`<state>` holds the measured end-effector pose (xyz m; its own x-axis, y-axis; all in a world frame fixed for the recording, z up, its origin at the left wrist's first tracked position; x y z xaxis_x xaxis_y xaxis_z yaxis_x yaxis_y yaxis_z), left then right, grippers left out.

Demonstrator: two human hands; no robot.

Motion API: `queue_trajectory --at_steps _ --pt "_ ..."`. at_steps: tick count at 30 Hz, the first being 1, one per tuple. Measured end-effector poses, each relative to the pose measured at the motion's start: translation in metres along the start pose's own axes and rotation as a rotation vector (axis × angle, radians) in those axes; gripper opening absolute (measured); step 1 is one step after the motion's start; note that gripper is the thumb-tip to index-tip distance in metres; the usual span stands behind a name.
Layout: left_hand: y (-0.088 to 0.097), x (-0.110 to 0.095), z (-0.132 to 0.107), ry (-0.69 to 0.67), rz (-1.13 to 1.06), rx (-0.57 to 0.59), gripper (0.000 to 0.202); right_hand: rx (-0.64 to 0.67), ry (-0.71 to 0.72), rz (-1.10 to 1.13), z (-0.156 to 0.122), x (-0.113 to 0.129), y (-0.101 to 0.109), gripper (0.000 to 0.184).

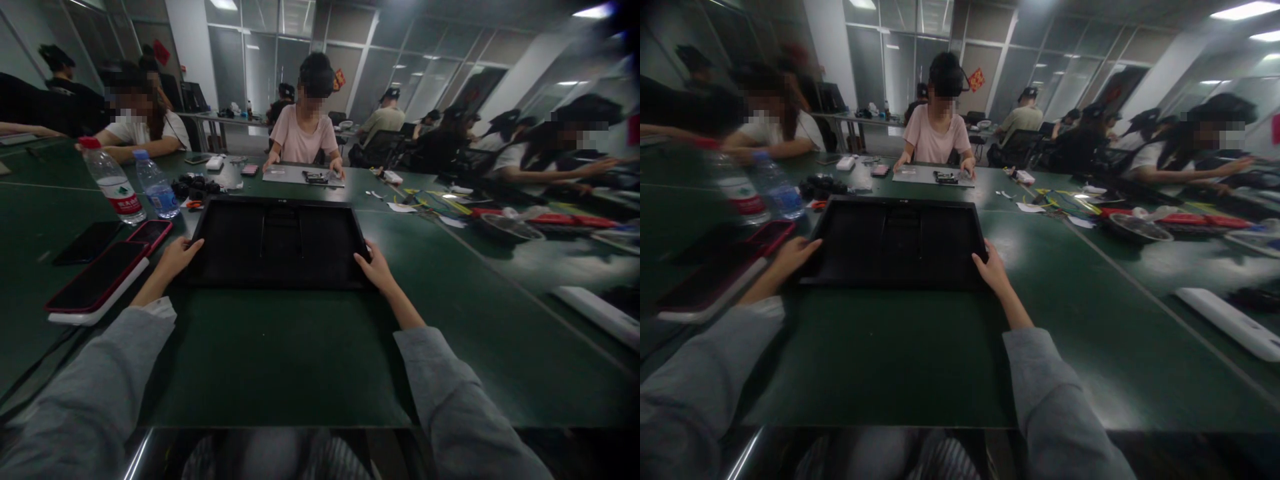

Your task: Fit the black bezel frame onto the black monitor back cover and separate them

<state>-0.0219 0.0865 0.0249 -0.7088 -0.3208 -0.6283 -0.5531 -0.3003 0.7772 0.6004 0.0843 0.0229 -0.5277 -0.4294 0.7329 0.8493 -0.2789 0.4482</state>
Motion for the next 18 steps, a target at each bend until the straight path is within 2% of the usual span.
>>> queue_trajectory --at_steps 6,10,12,15,18 --pt "-0.006 0.006 0.006 0.017 0.032 0.043 0.063 0.023 -0.214 0.189 -0.004 -0.018 -0.003 0.080" --pt "-0.006 0.008 0.009 0.005 0.040 0.029 0.068 0.008 -0.166 0.162 -0.003 -0.014 0.000 0.074" --pt "-0.004 0.006 0.007 0.006 0.035 0.027 0.068 0.022 -0.214 0.214 -0.004 -0.015 -0.001 0.075" --pt "-0.003 0.003 0.003 0.022 0.024 0.076 0.065 0.030 -0.356 0.310 -0.008 -0.018 -0.004 0.079" --pt "-0.001 -0.001 0.000 0.006 0.031 0.099 0.063 -0.032 -0.324 0.274 -0.005 -0.010 0.002 0.076"
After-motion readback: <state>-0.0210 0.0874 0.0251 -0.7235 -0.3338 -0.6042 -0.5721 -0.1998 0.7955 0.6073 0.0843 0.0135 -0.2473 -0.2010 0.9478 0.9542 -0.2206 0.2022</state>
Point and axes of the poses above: each hand's wrist, its own z-axis towards the middle knuckle, its own y-axis out of the back of the hand, x = y × z, the point moved 7 cm from there along z, towards the middle knuckle, and after that the axes turned 8 degrees about y, right-handed, at the moved point
